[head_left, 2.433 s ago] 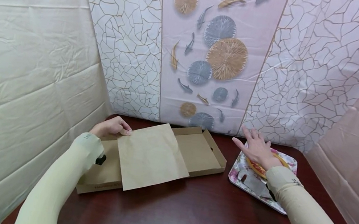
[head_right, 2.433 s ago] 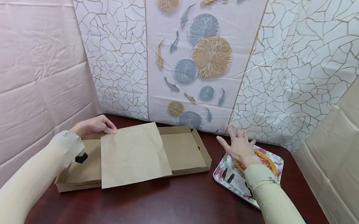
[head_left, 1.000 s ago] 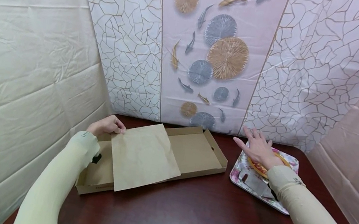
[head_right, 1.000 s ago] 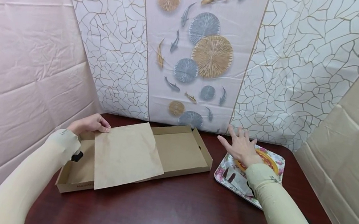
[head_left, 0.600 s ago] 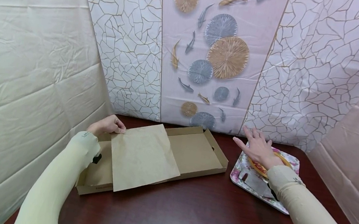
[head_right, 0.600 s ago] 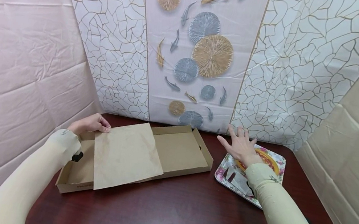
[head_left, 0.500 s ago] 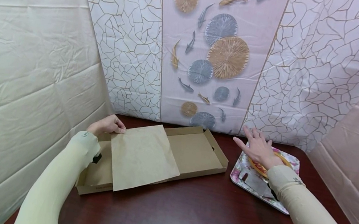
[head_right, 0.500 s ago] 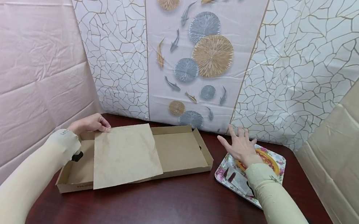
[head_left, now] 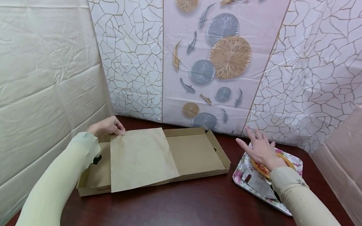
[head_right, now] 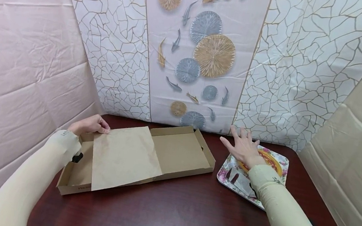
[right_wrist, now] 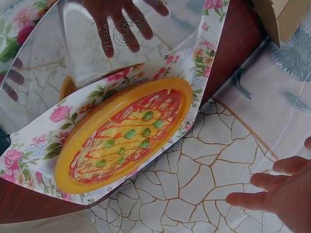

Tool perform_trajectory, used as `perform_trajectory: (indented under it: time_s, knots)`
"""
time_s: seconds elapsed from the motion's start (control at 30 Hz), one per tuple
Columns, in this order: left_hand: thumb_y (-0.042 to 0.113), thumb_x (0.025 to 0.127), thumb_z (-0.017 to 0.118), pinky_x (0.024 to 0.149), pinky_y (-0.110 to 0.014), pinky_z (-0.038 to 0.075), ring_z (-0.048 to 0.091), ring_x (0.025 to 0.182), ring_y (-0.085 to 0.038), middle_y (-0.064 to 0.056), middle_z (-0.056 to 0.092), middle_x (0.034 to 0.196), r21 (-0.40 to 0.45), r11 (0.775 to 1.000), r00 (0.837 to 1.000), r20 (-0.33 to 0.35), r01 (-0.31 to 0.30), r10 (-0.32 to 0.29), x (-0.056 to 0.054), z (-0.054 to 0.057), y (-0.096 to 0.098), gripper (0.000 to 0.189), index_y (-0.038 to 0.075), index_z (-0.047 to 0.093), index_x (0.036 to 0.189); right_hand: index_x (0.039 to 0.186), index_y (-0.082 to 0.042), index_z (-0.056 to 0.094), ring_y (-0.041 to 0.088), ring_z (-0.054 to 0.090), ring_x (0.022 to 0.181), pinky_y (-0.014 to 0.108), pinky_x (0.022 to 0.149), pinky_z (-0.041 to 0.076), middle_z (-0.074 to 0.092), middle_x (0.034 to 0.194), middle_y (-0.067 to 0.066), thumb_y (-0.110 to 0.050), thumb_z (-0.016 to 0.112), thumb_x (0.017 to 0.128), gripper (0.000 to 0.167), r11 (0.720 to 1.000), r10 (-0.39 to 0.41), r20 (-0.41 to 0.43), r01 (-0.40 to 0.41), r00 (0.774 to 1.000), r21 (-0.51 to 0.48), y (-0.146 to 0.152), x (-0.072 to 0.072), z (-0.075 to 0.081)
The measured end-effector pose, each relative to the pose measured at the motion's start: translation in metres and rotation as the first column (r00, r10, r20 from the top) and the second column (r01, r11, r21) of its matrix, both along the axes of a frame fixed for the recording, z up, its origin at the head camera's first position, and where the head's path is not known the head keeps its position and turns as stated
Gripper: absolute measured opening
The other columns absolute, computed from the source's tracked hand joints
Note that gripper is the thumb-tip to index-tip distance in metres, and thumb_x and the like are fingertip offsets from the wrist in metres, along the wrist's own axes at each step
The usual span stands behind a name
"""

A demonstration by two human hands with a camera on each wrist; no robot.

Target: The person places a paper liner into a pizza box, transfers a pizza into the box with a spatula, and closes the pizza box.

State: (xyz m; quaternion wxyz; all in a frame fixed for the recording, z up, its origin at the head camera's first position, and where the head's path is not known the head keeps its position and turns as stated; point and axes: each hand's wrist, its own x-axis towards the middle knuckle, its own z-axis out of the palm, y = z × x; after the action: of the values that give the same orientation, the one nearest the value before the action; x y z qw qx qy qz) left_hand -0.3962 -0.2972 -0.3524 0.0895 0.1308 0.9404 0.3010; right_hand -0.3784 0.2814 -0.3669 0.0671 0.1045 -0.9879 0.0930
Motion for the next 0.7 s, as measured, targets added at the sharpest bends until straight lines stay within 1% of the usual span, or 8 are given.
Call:
perform_trajectory:
  time_s: [0.1,0.33,0.7]
  knots:
    - [0.007,0.086,0.069,0.061,-0.020,0.043,0.050,0.073,-0.008,-0.007,0.070,0.088,-0.018,1.000,1.000,-0.017,-0.001,0.001,0.0001,-0.0006,-0.0012,0.019,-0.009,0.072,0.097,0.156,-0.018,0.008,0.056,0.007,0.142,0.080,0.100,0.009,0.008,0.157,0.030,-0.071,0.027,0.093,0.084,1.000,0.000,0.002,0.000,1.000,-0.003,0.0000,0.0003,-0.0004]
    - [0.006,0.085,0.070,0.059,-0.021,0.040,0.047,0.068,-0.008,0.001,0.064,0.077,-0.074,0.997,0.999,-0.035,-0.009,0.006,0.0000,-0.0050,-0.0053,0.013,-0.006,0.073,0.090,0.156,-0.017,0.008,0.056,0.006,0.142,0.081,0.100,0.009,0.007,0.157,0.030,-0.070,0.028,0.094,0.084,1.000,0.005,0.012,-0.005,1.000,-0.004,-0.0006,-0.0006,-0.0019]
    - [0.006,0.085,0.069,0.062,-0.022,0.042,0.051,0.072,-0.012,-0.006,0.068,0.083,-0.151,0.988,0.997,-0.077,-0.005,-0.007,0.0012,-0.0028,-0.0053,0.011,-0.005,0.073,0.089,0.156,-0.017,0.009,0.055,0.009,0.141,0.081,0.099,0.011,0.011,0.157,0.029,-0.070,0.028,0.093,0.084,1.000,0.007,0.000,-0.007,1.000,0.008,0.0004,-0.0045,-0.0040]
